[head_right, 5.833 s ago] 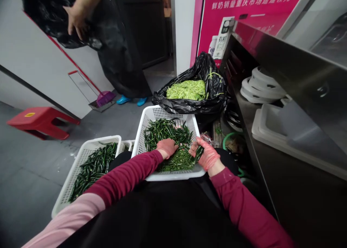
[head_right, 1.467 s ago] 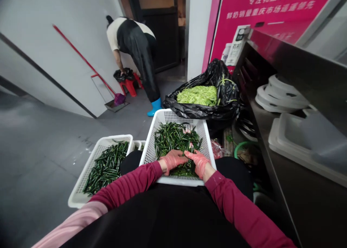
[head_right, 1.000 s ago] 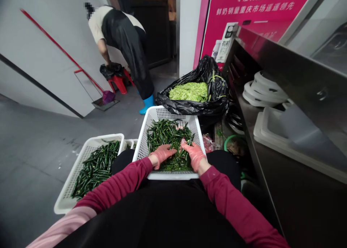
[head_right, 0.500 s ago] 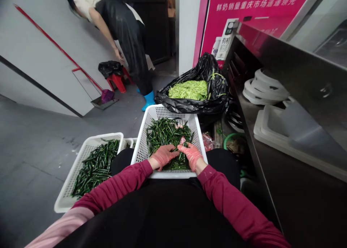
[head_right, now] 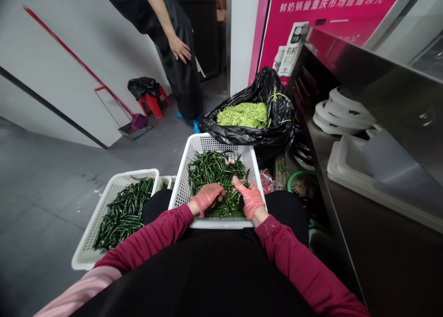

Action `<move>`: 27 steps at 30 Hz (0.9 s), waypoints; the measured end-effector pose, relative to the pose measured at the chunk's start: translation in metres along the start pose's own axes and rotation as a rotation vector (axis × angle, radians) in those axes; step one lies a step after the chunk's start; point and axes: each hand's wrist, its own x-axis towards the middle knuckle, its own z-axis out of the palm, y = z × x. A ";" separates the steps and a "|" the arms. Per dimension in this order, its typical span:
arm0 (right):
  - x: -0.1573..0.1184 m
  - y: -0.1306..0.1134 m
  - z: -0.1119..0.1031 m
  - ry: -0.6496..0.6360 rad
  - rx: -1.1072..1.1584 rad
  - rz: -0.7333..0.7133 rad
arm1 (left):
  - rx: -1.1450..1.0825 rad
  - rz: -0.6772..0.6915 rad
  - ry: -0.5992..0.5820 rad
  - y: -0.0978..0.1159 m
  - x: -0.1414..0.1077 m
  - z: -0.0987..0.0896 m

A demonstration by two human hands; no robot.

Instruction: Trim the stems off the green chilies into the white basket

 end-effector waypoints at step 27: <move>0.001 0.003 0.004 -0.626 0.006 0.549 | -0.223 0.114 -0.588 0.014 -0.014 -0.025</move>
